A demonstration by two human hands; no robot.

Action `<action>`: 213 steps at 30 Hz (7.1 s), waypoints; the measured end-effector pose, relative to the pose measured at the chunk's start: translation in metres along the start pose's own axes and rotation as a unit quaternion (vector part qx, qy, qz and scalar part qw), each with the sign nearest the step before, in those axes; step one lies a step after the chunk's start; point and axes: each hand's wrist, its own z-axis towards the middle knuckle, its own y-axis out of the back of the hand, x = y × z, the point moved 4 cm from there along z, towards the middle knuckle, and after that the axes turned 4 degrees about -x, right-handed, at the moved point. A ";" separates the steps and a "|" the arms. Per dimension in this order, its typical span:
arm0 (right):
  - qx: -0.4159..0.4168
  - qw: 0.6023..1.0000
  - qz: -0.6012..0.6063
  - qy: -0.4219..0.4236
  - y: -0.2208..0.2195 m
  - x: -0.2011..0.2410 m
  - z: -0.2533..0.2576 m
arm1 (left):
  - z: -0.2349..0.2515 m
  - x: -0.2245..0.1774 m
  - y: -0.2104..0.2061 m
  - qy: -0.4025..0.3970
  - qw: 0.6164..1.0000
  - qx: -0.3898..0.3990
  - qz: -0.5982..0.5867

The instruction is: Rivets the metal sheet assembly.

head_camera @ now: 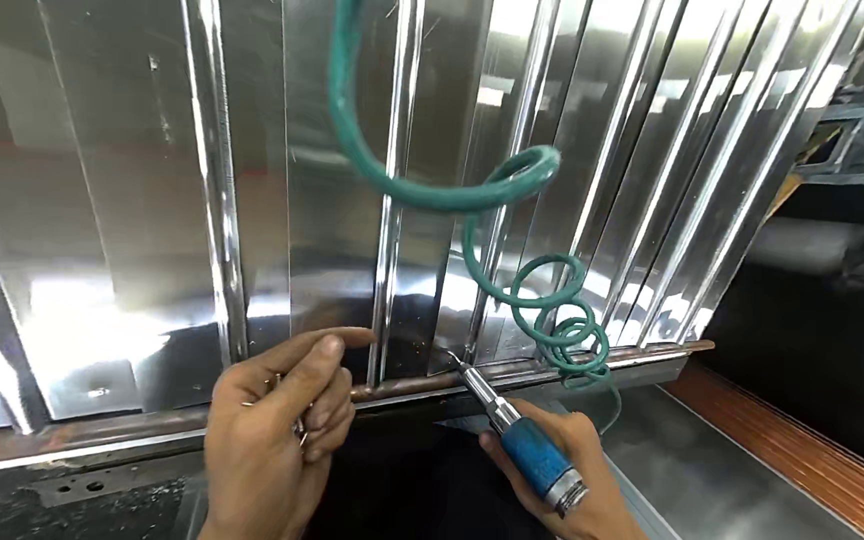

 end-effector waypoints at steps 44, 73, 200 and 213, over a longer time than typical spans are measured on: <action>0.042 0.983 -0.170 0.062 -0.007 0.033 0.015 | -0.070 0.031 0.004 0.070 0.973 -0.019 -0.218; -0.260 0.913 0.286 0.128 0.012 -0.031 -0.210 | -0.202 0.156 -0.085 0.125 0.965 0.125 -0.194; -0.203 0.930 0.246 0.180 -0.023 -0.059 -0.264 | -0.294 0.193 -0.013 -0.271 0.759 0.330 0.491; -0.093 0.955 0.069 0.273 -0.043 0.014 -0.230 | -0.238 0.111 0.053 0.005 0.986 0.086 -0.143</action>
